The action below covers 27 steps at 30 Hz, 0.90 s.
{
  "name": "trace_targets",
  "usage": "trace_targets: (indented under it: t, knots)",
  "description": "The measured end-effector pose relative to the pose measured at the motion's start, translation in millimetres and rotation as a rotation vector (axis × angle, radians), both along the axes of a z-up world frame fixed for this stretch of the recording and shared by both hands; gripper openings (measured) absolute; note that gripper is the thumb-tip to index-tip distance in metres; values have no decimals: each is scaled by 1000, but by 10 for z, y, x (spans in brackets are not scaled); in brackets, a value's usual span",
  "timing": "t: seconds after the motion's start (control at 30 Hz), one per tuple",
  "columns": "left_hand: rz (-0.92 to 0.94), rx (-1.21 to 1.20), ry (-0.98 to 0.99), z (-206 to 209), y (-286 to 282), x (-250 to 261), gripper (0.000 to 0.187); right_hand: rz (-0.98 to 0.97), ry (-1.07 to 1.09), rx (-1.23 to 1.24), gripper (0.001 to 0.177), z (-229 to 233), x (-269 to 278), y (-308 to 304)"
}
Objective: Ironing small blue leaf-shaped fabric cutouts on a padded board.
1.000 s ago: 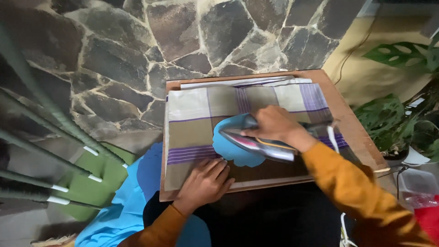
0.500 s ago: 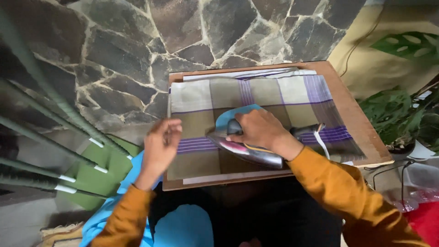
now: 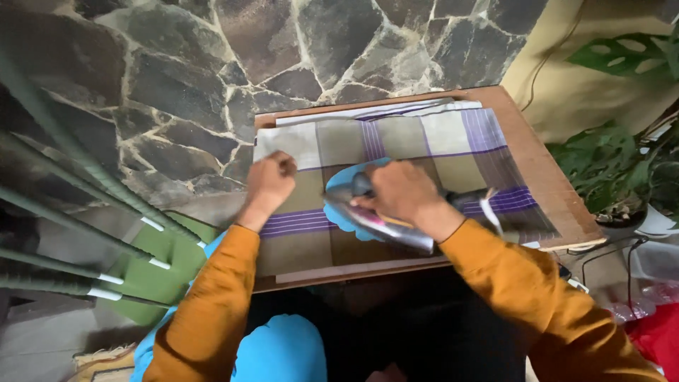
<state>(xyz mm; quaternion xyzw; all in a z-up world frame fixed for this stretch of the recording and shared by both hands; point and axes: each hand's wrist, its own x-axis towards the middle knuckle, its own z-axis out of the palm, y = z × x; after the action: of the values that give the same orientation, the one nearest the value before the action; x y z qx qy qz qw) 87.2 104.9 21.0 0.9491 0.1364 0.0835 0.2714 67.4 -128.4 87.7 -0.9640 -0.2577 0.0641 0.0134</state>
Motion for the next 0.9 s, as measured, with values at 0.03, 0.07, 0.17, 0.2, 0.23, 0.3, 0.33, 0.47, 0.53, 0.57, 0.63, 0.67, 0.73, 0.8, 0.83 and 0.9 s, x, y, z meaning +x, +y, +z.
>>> trace_targets:
  t: [0.03,0.07,0.17,0.2,0.23,0.3,0.33,0.47,0.53,0.57,0.63,0.67,0.73,0.8,0.83,0.9]
  knots:
    - [-1,1,5,45,-99,-103,20,-1,5,1,55,-9,91,-66]
    - [-72,77,86,97,-194,-197,25,-72,-9,-20,56,-15,188,-128]
    - [-124,168,144,36,-368,-183,30,-157,-71,-18,55,26,423,-253]
    - [-110,181,123,-26,-416,-126,29,-176,-118,4,53,46,489,-295]
    - [-111,182,122,27,-490,-170,29,-177,-119,5,53,44,551,-310]
    - [-34,169,208,149,-657,-237,38,-190,-184,33,55,53,681,-368]
    - [-38,174,204,128,-692,-212,38,-196,-187,37,55,36,750,-400]
    - [-40,195,202,50,-798,-105,41,-237,-235,12,56,8,971,-507]
    - [-48,191,204,35,-811,-77,42,-248,-243,-9,57,15,1029,-559]
    - [-48,165,184,42,-808,-76,39,-255,-231,-10,57,26,1048,-591]
    - [-48,139,163,84,-811,-90,37,-261,-222,-10,58,22,1094,-647]
    - [-57,103,160,111,-821,-104,34,-276,-237,-15,59,4,1121,-676]
    - [-66,65,153,106,-814,-95,32,-290,-255,-21,60,-18,1161,-726]
    - [-75,-26,125,38,-778,-53,35,-320,-283,-32,61,-31,1185,-767]
    - [-75,-29,123,-33,-751,0,35,-319,-285,-34,61,-49,1206,-784]
    - [-99,-25,125,-170,-680,101,28,-339,-313,-32,59,-94,1249,-800]
